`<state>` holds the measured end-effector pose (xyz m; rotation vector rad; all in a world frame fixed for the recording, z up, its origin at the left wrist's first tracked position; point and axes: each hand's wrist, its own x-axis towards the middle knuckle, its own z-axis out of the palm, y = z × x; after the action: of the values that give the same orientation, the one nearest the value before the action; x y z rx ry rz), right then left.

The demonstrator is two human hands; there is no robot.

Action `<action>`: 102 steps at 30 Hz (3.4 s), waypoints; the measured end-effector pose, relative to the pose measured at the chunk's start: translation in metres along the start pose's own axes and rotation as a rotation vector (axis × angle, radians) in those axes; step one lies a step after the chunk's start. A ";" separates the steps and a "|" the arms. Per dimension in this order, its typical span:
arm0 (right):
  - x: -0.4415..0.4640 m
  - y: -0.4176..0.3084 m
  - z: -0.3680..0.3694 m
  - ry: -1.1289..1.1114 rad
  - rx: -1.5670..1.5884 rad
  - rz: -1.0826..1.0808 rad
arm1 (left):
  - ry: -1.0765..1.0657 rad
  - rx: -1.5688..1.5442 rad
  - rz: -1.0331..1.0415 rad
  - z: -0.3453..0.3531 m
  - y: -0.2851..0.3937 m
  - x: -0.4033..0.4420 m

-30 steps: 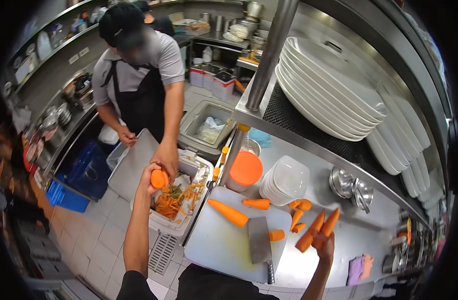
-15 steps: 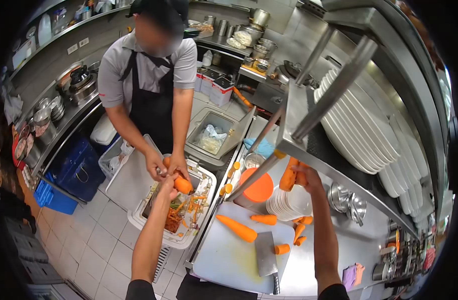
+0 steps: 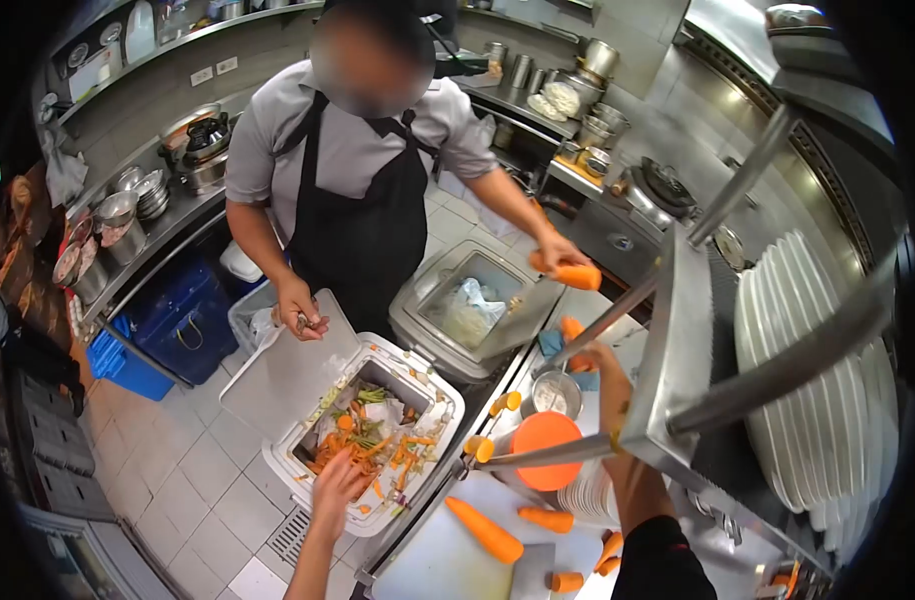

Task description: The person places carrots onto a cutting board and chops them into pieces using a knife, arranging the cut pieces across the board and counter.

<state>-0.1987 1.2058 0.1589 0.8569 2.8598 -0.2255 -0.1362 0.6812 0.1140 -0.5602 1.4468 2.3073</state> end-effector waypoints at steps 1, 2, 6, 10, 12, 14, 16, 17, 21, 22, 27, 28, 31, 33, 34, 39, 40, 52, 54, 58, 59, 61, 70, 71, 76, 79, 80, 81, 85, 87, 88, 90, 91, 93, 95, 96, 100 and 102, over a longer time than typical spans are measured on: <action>0.012 -0.009 0.009 -0.010 -0.039 -0.002 | 0.075 0.050 -0.023 -0.028 -0.004 -0.023; 0.021 -0.016 0.015 -0.020 -0.063 -0.008 | 0.149 0.115 -0.060 -0.055 -0.008 -0.042; 0.007 -0.023 -0.006 -0.047 -0.125 -0.007 | 0.349 0.273 -0.030 -0.107 -0.021 -0.087; -0.053 -0.006 -0.065 -0.068 -0.144 0.024 | 0.186 0.505 0.086 -0.079 -0.037 -0.068; -0.083 0.000 -0.096 -0.066 -0.150 0.035 | 0.021 0.642 0.216 -0.038 -0.040 -0.066; -0.118 0.008 -0.125 -0.051 -0.147 0.064 | -0.178 0.810 0.381 0.010 -0.039 -0.064; -0.174 0.014 -0.151 -0.032 -0.066 0.044 | -0.406 0.944 0.590 0.047 -0.040 -0.064; -0.211 0.025 -0.152 -0.057 0.046 0.005 | -0.501 0.958 0.647 0.065 -0.039 -0.066; -0.375 0.078 -0.056 -0.405 0.455 0.033 | -0.741 0.989 0.660 0.123 -0.053 -0.074; -0.410 0.096 -0.007 -0.366 0.319 -0.048 | -0.825 1.008 0.656 0.133 -0.061 -0.074; -0.508 0.072 0.094 -0.044 0.528 0.315 | -1.004 1.150 0.819 0.172 -0.085 -0.078; -0.507 0.069 0.098 -0.040 0.539 0.311 | -1.017 1.194 0.870 0.175 -0.087 -0.081; -0.503 0.066 0.109 0.000 0.571 0.325 | -0.926 1.177 0.839 0.181 -0.098 -0.091; -0.493 0.073 0.110 -0.041 0.622 0.312 | -0.907 1.206 0.826 0.197 -0.099 -0.106; -0.491 0.076 0.113 -0.091 0.659 0.300 | -0.884 1.222 0.801 0.205 -0.100 -0.115; -0.489 0.101 0.138 -0.176 0.792 0.101 | -1.036 1.212 0.859 0.242 -0.139 -0.166; -0.491 0.102 0.137 -0.238 0.907 0.069 | -1.102 1.218 0.862 0.248 -0.145 -0.176; -0.512 0.104 0.093 -0.243 0.730 0.036 | -0.635 1.458 0.879 0.207 -0.100 -0.090; -0.510 0.106 0.086 -0.246 0.713 0.011 | -0.684 1.445 0.855 0.210 -0.126 -0.077; -0.514 0.107 0.086 -0.180 0.663 -0.063 | -0.858 1.544 1.081 0.232 -0.165 -0.066; -0.518 0.107 0.087 -0.178 0.652 -0.063 | -0.838 1.670 1.081 0.233 -0.171 -0.063; -0.525 0.106 0.079 -0.283 0.876 0.065 | -0.846 1.670 1.030 0.233 -0.170 -0.063; -0.583 0.116 0.021 -0.040 0.880 0.293 | -0.787 1.319 0.824 0.152 -0.146 -0.188; -0.583 0.112 0.015 -0.043 0.956 0.330 | -0.757 1.283 0.926 0.136 -0.153 -0.195; -0.585 0.076 0.021 -0.044 0.844 0.286 | -0.705 1.362 0.989 0.082 -0.198 -0.181; -0.593 0.047 0.036 -0.007 0.765 0.199 | -0.739 1.289 0.985 0.079 -0.193 -0.175; -0.596 0.037 0.041 0.011 0.750 0.166 | -0.771 1.250 0.957 0.078 -0.190 -0.175; -0.598 0.029 0.045 0.008 0.738 0.172 | -0.775 1.238 0.948 0.074 -0.187 -0.173; -0.605 0.002 0.061 -0.057 0.616 0.185 | -0.805 1.130 0.916 0.061 -0.181 -0.165; -0.606 -0.008 0.064 -0.070 0.552 0.177 | -0.828 1.108 0.922 0.059 -0.181 -0.162; -0.605 -0.012 0.064 -0.079 0.547 0.186 | -0.839 1.097 0.925 0.058 -0.180 -0.162; -0.605 -0.018 0.067 -0.083 0.535 0.200 | -0.863 1.111 0.938 0.062 -0.181 -0.161; -0.605 -0.020 0.070 -0.083 0.517 0.210 | -0.875 1.111 0.938 0.065 -0.182 -0.161; -0.605 -0.023 0.076 -0.075 0.493 0.218 | -0.887 1.095 0.950 0.070 -0.184 -0.161; -0.605 -0.025 0.079 -0.053 0.487 0.209 | -0.884 1.073 0.965 0.076 -0.186 -0.160; -0.604 -0.026 0.078 -0.051 0.484 0.209 | -0.890 1.074 0.997 0.079 -0.189 -0.156; -0.603 -0.028 0.071 -0.067 0.468 0.183 | -0.886 1.070 1.049 0.084 -0.199 -0.152; -0.603 -0.028 0.066 -0.067 0.465 0.175 | -0.891 1.081 1.043 0.084 -0.199 -0.151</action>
<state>0.2899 0.8492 0.2079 1.1418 2.6854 -0.9022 0.0806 0.8260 0.0720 1.5711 2.2619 1.3554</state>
